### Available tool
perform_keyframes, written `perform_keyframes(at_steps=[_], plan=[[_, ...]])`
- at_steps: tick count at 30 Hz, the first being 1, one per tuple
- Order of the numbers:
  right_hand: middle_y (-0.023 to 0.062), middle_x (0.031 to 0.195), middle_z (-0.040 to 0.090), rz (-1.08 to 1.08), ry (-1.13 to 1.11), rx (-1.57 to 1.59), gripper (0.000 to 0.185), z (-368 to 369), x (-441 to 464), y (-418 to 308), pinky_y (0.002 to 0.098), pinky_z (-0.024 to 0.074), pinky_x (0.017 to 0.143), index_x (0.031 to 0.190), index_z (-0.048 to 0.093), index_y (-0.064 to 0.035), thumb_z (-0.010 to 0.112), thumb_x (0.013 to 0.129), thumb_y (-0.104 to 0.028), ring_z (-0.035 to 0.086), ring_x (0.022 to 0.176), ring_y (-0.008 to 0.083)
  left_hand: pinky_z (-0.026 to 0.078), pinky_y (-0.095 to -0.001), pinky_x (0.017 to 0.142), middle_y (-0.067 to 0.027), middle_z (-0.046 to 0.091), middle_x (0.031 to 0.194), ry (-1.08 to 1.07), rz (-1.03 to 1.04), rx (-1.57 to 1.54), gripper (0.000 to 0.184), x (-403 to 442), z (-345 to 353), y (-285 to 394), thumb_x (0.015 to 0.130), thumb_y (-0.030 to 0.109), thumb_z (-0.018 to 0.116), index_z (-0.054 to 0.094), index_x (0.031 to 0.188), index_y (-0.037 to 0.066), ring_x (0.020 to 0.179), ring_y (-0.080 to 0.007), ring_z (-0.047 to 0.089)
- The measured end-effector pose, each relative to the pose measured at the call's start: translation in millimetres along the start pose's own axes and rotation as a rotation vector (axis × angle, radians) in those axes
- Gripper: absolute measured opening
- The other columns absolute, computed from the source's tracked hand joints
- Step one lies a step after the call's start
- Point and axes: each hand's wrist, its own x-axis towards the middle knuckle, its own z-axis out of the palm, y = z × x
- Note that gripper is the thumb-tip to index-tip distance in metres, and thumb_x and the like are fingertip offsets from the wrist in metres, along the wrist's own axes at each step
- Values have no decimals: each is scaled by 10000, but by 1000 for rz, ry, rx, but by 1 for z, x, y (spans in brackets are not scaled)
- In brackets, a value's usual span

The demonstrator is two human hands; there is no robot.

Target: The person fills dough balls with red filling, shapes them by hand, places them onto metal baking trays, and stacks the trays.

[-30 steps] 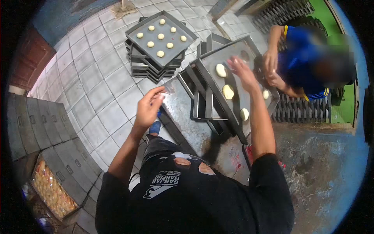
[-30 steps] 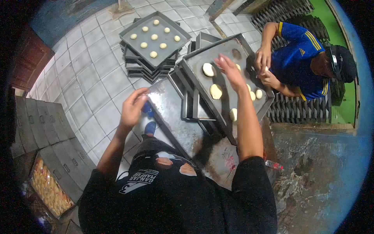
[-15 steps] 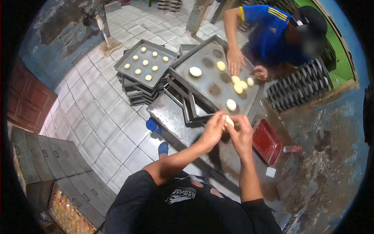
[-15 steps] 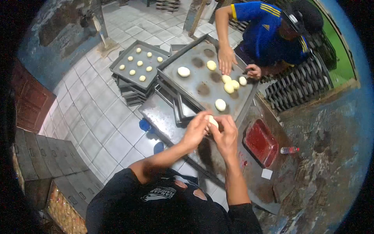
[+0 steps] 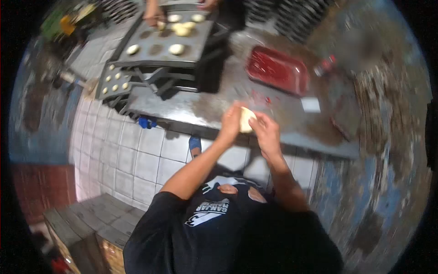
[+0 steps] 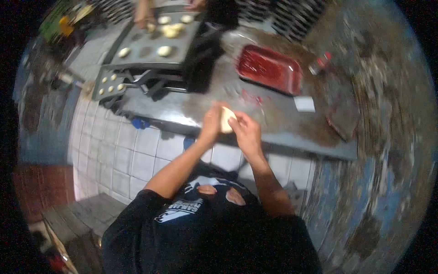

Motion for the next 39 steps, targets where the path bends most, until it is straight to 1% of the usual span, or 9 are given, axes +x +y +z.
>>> perform_keyframes(at_steps=[5, 6, 11, 13, 18, 22, 26, 34, 39], plan=[[177, 872, 705, -42, 36, -695, 218, -41, -14, 67, 383, 539, 792, 1163, 659, -20, 571, 990, -118, 703, 847, 262, 514, -333, 864, -98, 668, 1072, -172, -242, 573, 447, -1, -45, -114, 960, 221, 638, 553, 1348, 15, 985, -199, 614], [167, 852, 684, -555, -47, -776, 195, -33, -3, 73, 472, 511, 814, 1090, 683, -58, 550, 961, -118, 660, 865, 380, 509, -322, 864, -89, 671, 1069, -250, -122, 573, 403, -8, -42, -119, 951, 196, 648, 582, 1304, 13, 962, -182, 615], [177, 1009, 673, -262, -10, -489, 157, -80, 50, 113, 440, 484, 891, 979, 718, -69, 689, 871, -179, 623, 1018, 384, 517, -296, 873, -63, 694, 1157, -343, -395, 268, 251, 14, -25, -124, 969, 70, 594, 653, 1212, 43, 983, -134, 656], [182, 1093, 665, 184, 134, -508, 172, -129, 94, 118, 460, 485, 896, 1003, 703, -55, 683, 877, -170, 611, 1066, 391, 523, -305, 908, -66, 694, 1161, -268, -427, 199, 334, 38, -4, -108, 935, -3, 630, 619, 1264, 57, 1028, -152, 664], [245, 1044, 648, -99, 56, -1434, 211, -194, 142, 237, 514, 501, 827, 1075, 649, -23, 590, 924, -158, 639, 958, 412, 523, -301, 968, -64, 686, 1170, -347, -186, 182, 651, 116, 28, -66, 802, -67, 775, 505, 1381, 56, 1096, -158, 651], [284, 992, 656, -40, -24, -857, 183, -154, 189, 139, 557, 511, 759, 1038, 638, -1, 538, 948, -125, 669, 887, 440, 516, -281, 976, -65, 689, 1206, -308, -216, 278, 549, 185, 17, -39, 787, -32, 813, 572, 1278, 21, 1103, -142, 654], [270, 919, 705, -235, -1, -1003, 218, -133, 275, 94, 524, 579, 628, 1061, 654, 38, 503, 954, -80, 709, 714, 435, 514, -276, 973, -55, 684, 1190, -256, -147, 320, 491, 237, 10, -31, 825, -20, 792, 591, 1268, 40, 1099, -123, 644], [285, 983, 707, 108, -277, -1307, 205, -122, 361, 152, 478, 581, 624, 997, 703, 53, 565, 925, -80, 737, 759, 375, 509, -278, 978, -38, 687, 1160, -151, -48, 460, 468, 300, 0, -34, 846, 15, 795, 599, 1270, 52, 1088, -111, 641], [166, 920, 721, -98, -344, -695, 181, -166, 362, 157, 378, 545, 606, 1027, 738, -30, 659, 892, -121, 681, 691, 281, 520, -298, 967, -75, 688, 1163, -76, 85, 563, 486, 317, -9, -58, 841, 22, 798, 588, 1279, 42, 1088, -140, 652]])
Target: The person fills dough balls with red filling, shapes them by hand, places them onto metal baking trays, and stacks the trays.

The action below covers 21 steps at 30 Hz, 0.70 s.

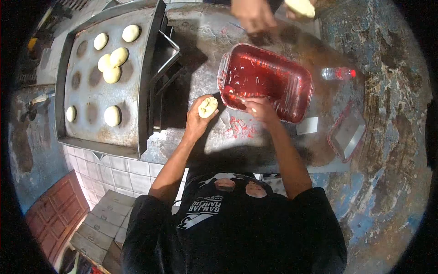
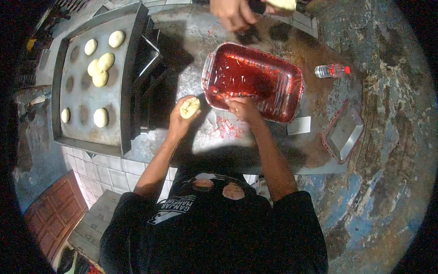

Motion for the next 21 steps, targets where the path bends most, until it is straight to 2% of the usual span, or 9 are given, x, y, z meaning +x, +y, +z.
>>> perform_keyframes(at_steps=[2, 4, 6, 8, 10, 13, 16, 17, 21], plan=[[125, 853, 704, -313, 34, -165, 227, -23, -11, -21, 341, 523, 584, 1080, 747, -52, 674, 893, -158, 625, 632, 213, 524, -309, 959, -83, 686, 1161, 9, -18, -33, 502, 4, 10, 9, 844, 21, 792, 566, 1292, 44, 1084, -157, 657], [118, 836, 676, 655, -114, 801, 250, -30, -33, -49, 334, 507, 569, 1129, 732, -71, 649, 929, -196, 609, 639, 204, 528, -320, 951, -90, 684, 1159, 20, -36, -66, 519, 2, 26, 14, 848, 20, 786, 543, 1306, 46, 1080, -174, 662], [142, 923, 694, 556, -125, 382, 296, -12, -47, -80, 379, 534, 588, 1236, 685, -78, 577, 985, -193, 645, 665, 273, 537, -344, 932, -111, 680, 1150, 34, 56, -11, 559, 4, 47, 14, 863, 16, 768, 477, 1339, 54, 1070, -196, 663], [178, 1061, 703, 144, 23, -629, 367, 10, -73, -99, 435, 567, 636, 1329, 622, -76, 570, 988, -200, 679, 702, 354, 556, -446, 845, -217, 694, 1071, 24, 107, 70, 521, 2, 68, 15, 900, 147, 736, 440, 1324, 92, 995, -368, 711], [199, 1137, 689, 74, 181, -537, 360, 25, -109, -120, 466, 583, 664, 1325, 619, -84, 571, 978, -167, 701, 754, 385, 540, -516, 792, -260, 684, 1060, 4, 68, 357, 443, -13, 75, 43, 931, 222, 678, 467, 1304, 106, 984, -461, 678], [148, 834, 588, 6, 272, -505, 306, 33, -157, -119, 457, 522, 621, 1245, 669, -97, 636, 943, -131, 656, 712, 348, 521, -553, 779, -280, 672, 1091, -71, 48, 526, 367, -38, 67, 33, 951, 234, 634, 516, 1273, 106, 996, -486, 649], [184, 1120, 690, 96, 210, -499, 275, 38, -202, -87, 418, 592, 644, 1193, 700, -64, 625, 942, -145, 701, 755, 363, 529, -412, 863, -168, 702, 1025, 78, -141, 79, 325, -62, 66, -2, 898, 70, 635, 568, 1216, 69, 962, -313, 698], [165, 1092, 705, 114, 218, -536, 249, 34, -209, -87, 377, 595, 725, 1149, 718, -34, 656, 934, -145, 705, 791, 319, 514, -320, 884, -65, 670, 1115, -106, -143, -62, 357, -63, 67, -45, 917, 23, 638, 541, 1258, 67, 1035, -160, 630], [153, 1063, 703, -40, 452, -294, 393, 31, -212, -82, 352, 551, 829, 1279, 658, -53, 713, 895, -115, 694, 935, 293, 481, -281, 975, -55, 603, 1241, -351, -148, -394, 688, -145, 83, -2, 786, -95, 690, 437, 1405, 64, 1114, -159, 595]])
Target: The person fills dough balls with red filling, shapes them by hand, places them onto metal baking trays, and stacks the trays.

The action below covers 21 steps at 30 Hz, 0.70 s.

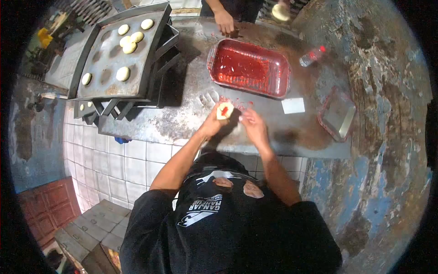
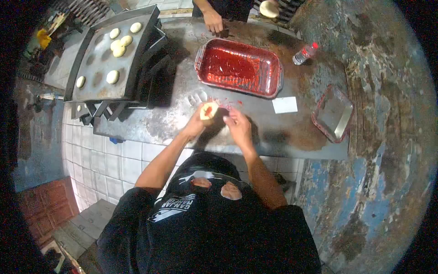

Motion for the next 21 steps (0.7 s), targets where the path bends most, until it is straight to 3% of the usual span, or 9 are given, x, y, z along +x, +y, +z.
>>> perform_keyframes(at_steps=[3, 4, 7, 8, 10, 11, 15, 17, 21], plan=[[109, 1160, 719, 487, -163, 615, 460, -12, -3, -24, 340, 561, 876, 1385, 549, -41, 671, 943, -88, 688, 1014, 183, 479, -291, 966, -56, 599, 1201, -48, 234, 392, 717, -44, 41, -6, 778, -49, 736, 403, 1401, 71, 1103, -166, 587], [207, 973, 718, 337, -166, 404, 366, -25, -15, -48, 434, 562, 805, 1301, 611, -20, 622, 942, -93, 703, 845, 376, 490, -292, 931, -47, 610, 1126, 24, 59, 480, 653, -62, 58, 13, 792, 11, 779, 450, 1354, 61, 1057, -166, 594], [210, 1141, 690, -229, -154, 216, 371, -50, -66, -74, 438, 506, 956, 1307, 599, -34, 546, 942, -70, 653, 1042, 378, 534, -332, 832, -39, 635, 1013, 85, 225, 336, 554, -79, 64, -18, 777, 64, 830, 498, 1221, 67, 936, -177, 634], [210, 1141, 690, -242, -153, 220, 371, -58, -76, -77, 438, 506, 956, 1307, 599, -34, 546, 942, -70, 653, 1042, 378, 524, -302, 775, -25, 622, 956, 34, 216, 72, 493, -88, 68, -21, 806, 113, 837, 530, 1188, 67, 880, -142, 618], [195, 1176, 677, 268, 99, 621, 423, -70, -91, -79, 449, 464, 1018, 1327, 575, -29, 581, 904, -31, 616, 1121, 373, 514, -289, 766, -14, 617, 931, 37, 37, 68, 486, -116, 85, 21, 819, 139, 840, 534, 1190, 68, 874, -126, 612], [195, 1176, 677, 266, 97, 631, 423, -71, -100, -81, 449, 464, 1018, 1327, 575, -29, 581, 904, -31, 616, 1121, 373, 504, -276, 757, -4, 613, 906, 25, -163, 58, 480, -130, 92, 32, 832, 164, 843, 538, 1191, 68, 868, -110, 606], [137, 1150, 695, 25, 79, 249, 378, -86, -120, -93, 399, 487, 969, 1303, 565, -17, 622, 931, -53, 645, 1108, 270, 506, -298, 861, -49, 700, 1018, -12, 112, 31, 324, -150, 122, 30, 990, 287, 664, 662, 1190, 33, 960, -151, 642], [95, 1104, 704, 440, 32, 580, 303, -90, -120, -99, 333, 485, 934, 1217, 585, -14, 663, 930, -73, 652, 1049, 191, 492, -331, 931, -71, 709, 1132, 52, 149, 231, 416, -157, 127, 34, 1035, 342, 588, 666, 1259, 0, 1039, -162, 631], [44, 923, 695, 535, -34, 1581, 315, -73, -119, -77, 286, 502, 829, 1156, 585, 22, 724, 888, -67, 659, 866, 138, 464, -361, 1034, -173, 646, 1324, 71, 545, 684, 592, -166, 119, 37, 1020, 348, 605, 459, 1489, 17, 1170, -261, 635]])
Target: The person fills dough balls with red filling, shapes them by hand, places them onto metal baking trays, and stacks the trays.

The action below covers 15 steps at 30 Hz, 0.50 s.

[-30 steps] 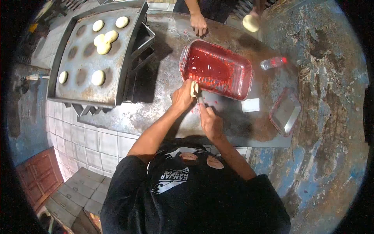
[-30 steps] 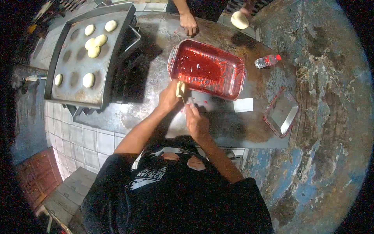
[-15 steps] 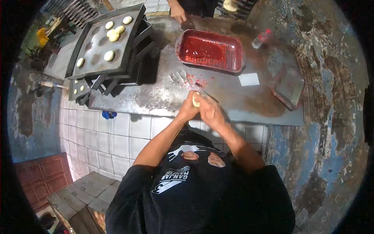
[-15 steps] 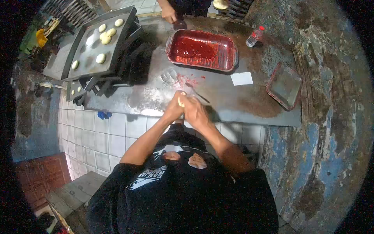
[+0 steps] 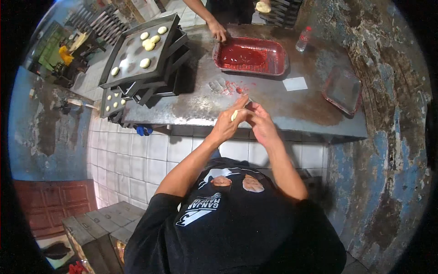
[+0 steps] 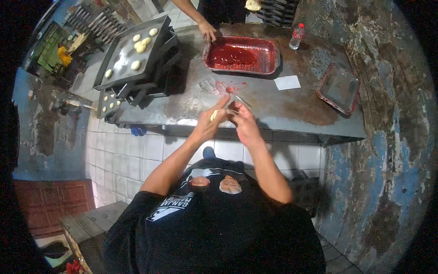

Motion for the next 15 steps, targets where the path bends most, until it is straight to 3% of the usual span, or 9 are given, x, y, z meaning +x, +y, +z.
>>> perform_keyframes(at_steps=[2, 4, 5, 8, 9, 10, 12, 14, 15], plan=[[49, 925, 698, 115, -38, 26, 293, -6, 1, -8, 295, 521, 785, 1148, 606, 43, 708, 892, -55, 666, 854, 137, 468, -367, 1041, -216, 610, 1389, -92, -13, 8, 646, -5, -14, 17, 1014, 338, 610, 385, 1546, 51, 1174, -315, 654], [71, 1007, 721, 97, -294, -730, 244, 13, -2, -24, 292, 537, 792, 1149, 631, 62, 670, 931, -42, 676, 884, 129, 477, -389, 1027, -210, 627, 1364, -279, -257, -12, 757, -12, -38, 45, 997, 350, 617, 256, 1593, 53, 1150, -353, 661], [82, 1061, 728, -169, -438, -1050, 252, 29, -4, -25, 280, 545, 813, 1189, 638, 63, 651, 959, -39, 680, 909, 129, 483, -392, 1019, -199, 622, 1377, -285, -191, 108, 690, -18, -44, 18, 984, 351, 628, 380, 1538, 23, 1141, -340, 666], [38, 1001, 698, -143, -370, -501, 223, 72, -12, -15, 278, 533, 895, 1182, 654, 33, 651, 977, -56, 658, 967, 120, 478, -377, 1014, -184, 653, 1331, -269, -389, 114, 562, -29, -77, 19, 997, 336, 609, 515, 1458, 28, 1150, -324, 659], [59, 1087, 683, -221, -325, -290, 293, 74, -3, -4, 282, 508, 969, 1267, 606, 43, 629, 984, -28, 641, 1054, 138, 473, -376, 1012, -166, 672, 1303, -146, -236, 186, 508, -31, -81, 17, 1011, 343, 588, 563, 1424, 48, 1163, -306, 649], [59, 1087, 683, -211, -354, -293, 293, 76, 4, 7, 282, 508, 969, 1267, 606, 43, 629, 984, -28, 641, 1054, 138, 468, -375, 1009, -148, 691, 1275, -15, -92, 277, 464, -32, -86, 19, 1025, 350, 568, 611, 1390, 68, 1175, -289, 640], [105, 1167, 675, -537, -213, -604, 330, 83, 11, 31, 291, 530, 940, 1245, 601, 73, 691, 944, -29, 650, 1065, 163, 471, -351, 956, -100, 702, 1163, 13, -358, -117, 530, -35, -105, 20, 1032, 393, 560, 547, 1455, 73, 1076, -220, 620], [106, 1182, 658, -449, -343, -509, 312, 98, 22, 47, 306, 538, 931, 1219, 605, 68, 697, 932, -15, 651, 1057, 177, 476, -334, 919, -74, 701, 1106, 43, -511, -270, 601, -41, -125, 17, 1027, 426, 571, 492, 1504, 69, 1010, -180, 604], [104, 1179, 660, -181, -393, -392, 296, 102, 34, 46, 315, 545, 918, 1196, 618, 54, 705, 920, -11, 654, 1051, 182, 478, -323, 896, -73, 689, 1073, 56, -454, -168, 681, -44, -130, 17, 997, 427, 622, 427, 1538, 62, 975, -167, 588]])
